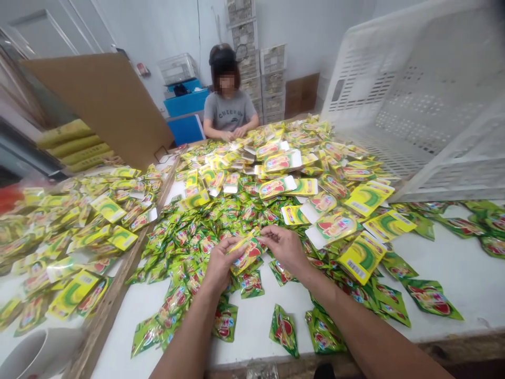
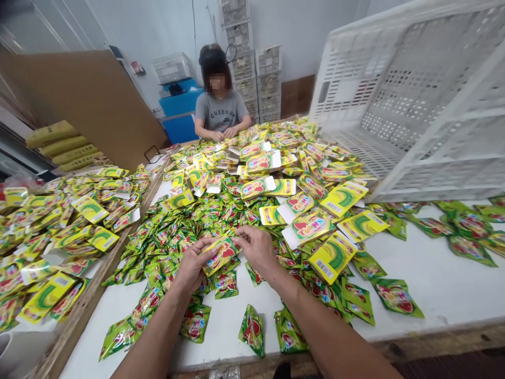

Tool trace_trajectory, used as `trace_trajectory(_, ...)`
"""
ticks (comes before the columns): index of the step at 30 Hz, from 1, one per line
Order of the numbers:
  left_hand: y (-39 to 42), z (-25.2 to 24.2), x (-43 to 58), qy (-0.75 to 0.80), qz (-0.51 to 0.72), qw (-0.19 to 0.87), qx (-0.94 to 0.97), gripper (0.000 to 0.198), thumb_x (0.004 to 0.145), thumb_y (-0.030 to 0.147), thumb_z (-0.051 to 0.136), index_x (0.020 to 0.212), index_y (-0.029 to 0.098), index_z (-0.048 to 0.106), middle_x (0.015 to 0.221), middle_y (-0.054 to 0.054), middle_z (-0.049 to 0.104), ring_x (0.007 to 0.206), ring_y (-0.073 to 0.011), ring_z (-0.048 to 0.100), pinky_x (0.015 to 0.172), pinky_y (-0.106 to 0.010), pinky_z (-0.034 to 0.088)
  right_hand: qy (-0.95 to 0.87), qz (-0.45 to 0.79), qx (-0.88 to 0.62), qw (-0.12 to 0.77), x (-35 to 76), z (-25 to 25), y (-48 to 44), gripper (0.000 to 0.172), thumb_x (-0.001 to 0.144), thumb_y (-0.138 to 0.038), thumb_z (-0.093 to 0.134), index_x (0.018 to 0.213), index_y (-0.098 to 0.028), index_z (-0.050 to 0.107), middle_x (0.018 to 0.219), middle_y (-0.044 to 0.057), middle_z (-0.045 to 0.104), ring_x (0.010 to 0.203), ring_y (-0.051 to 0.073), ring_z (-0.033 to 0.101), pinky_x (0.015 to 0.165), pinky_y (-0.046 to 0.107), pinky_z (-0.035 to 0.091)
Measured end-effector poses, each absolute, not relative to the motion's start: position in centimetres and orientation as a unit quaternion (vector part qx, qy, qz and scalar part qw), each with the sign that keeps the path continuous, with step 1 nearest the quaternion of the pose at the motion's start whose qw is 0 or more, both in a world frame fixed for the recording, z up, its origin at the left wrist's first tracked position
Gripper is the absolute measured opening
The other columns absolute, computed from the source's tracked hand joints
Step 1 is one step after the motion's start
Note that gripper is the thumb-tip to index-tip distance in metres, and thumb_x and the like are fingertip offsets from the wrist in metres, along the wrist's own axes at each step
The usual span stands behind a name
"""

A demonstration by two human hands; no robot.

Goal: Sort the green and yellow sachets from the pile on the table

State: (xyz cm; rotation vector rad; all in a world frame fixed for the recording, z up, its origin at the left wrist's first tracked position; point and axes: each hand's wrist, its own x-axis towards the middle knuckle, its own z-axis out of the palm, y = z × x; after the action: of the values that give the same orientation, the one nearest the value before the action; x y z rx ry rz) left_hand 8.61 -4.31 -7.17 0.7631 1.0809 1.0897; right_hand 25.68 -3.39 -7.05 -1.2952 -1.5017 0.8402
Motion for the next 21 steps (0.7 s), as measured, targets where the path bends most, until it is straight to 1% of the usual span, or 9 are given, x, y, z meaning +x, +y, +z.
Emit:
trace_trajectory(3,-4.34,-7.01,8.8,0.479,0.491,0.656,0.314,0.037,0.05,0.026,0.083,0.08,0.014,0.065,0.073,-0.003,0.071,0.061,-0.014,0.064,0.063,-0.026,0.052,-0.626,0.324,-0.53,0.47,25.26,-6.86,-3.76,0.014,0.077,-0.03,0.055,0.075,-0.02,0.064,0.07,0.0,0.067,0.061,0.015,0.059,0.058,0.024,0.044)
trace_trajectory(7,-4.38,-6.85,9.04,0.475,0.508,0.65,0.306,0.037,0.05,0.027,0.083,0.079,0.014,0.066,0.074,-0.002,0.07,0.061,-0.0136,0.064,0.064,-0.025,0.051,-0.64,0.261,-0.543,0.477,25.11,-6.94,-3.86,0.014,0.078,-0.03,0.055,0.081,-0.021,0.065,0.08,0.002,0.069,0.072,0.018,0.062,0.067,0.027,0.045)
trace_trajectory(11,-4.38,-7.0,9.15,0.474,0.515,0.636,0.325,0.032,0.054,0.028,0.081,0.079,0.015,0.066,0.074,-0.001,0.068,0.063,-0.0135,0.063,0.065,-0.026,0.05,-0.651,0.256,-0.541,0.467,25.19,-7.05,-3.73,0.014,0.079,-0.029,0.054,0.085,-0.022,0.065,0.081,0.002,0.07,0.072,0.019,0.062,0.068,0.029,0.046)
trace_trajectory(14,-4.33,-7.15,9.07,0.477,0.517,0.618,0.351,0.03,0.058,0.029,0.079,0.082,0.015,0.066,0.079,-0.002,0.068,0.067,-0.0141,0.063,0.067,-0.026,0.05,-0.641,0.228,-0.551,0.484,25.3,-7.12,-3.57,0.016,0.079,-0.031,0.055,0.089,-0.021,0.064,0.087,0.004,0.069,0.081,0.021,0.062,0.071,0.031,0.045)
trace_trajectory(16,-4.34,-7.2,8.99,0.491,0.514,0.597,0.373,0.03,0.059,0.03,0.078,0.083,0.015,0.066,0.08,-0.003,0.067,0.068,-0.0141,0.062,0.068,-0.026,0.049,-0.657,0.198,-0.548,0.478,25.34,-7.22,-3.5,0.012,0.08,-0.028,0.056,0.085,-0.021,0.065,0.088,0.004,0.069,0.083,0.021,0.061,0.074,0.033,0.043)
trace_trajectory(18,-4.38,-7.22,8.98,0.504,0.514,0.574,0.39,0.029,0.06,0.031,0.077,0.082,0.015,0.067,0.08,-0.003,0.067,0.069,-0.0141,0.061,0.068,-0.025,0.049,-0.679,0.166,-0.541,0.468,25.32,-7.32,-3.54,0.009,0.08,-0.026,0.058,0.077,-0.021,0.065,0.083,0.003,0.07,0.082,0.021,0.06,0.076,0.035,0.039)
trace_trajectory(21,-4.45,-7.32,9.11,0.508,0.518,0.555,0.408,0.028,0.062,0.032,0.076,0.082,0.016,0.067,0.081,-0.002,0.067,0.073,-0.0148,0.061,0.07,-0.024,0.048,-0.689,0.094,-0.545,0.468,25.23,-7.34,-3.78,0.006,0.079,-0.024,0.062,0.075,-0.022,0.067,0.08,0.002,0.071,0.085,0.022,0.057,0.078,0.037,0.034)
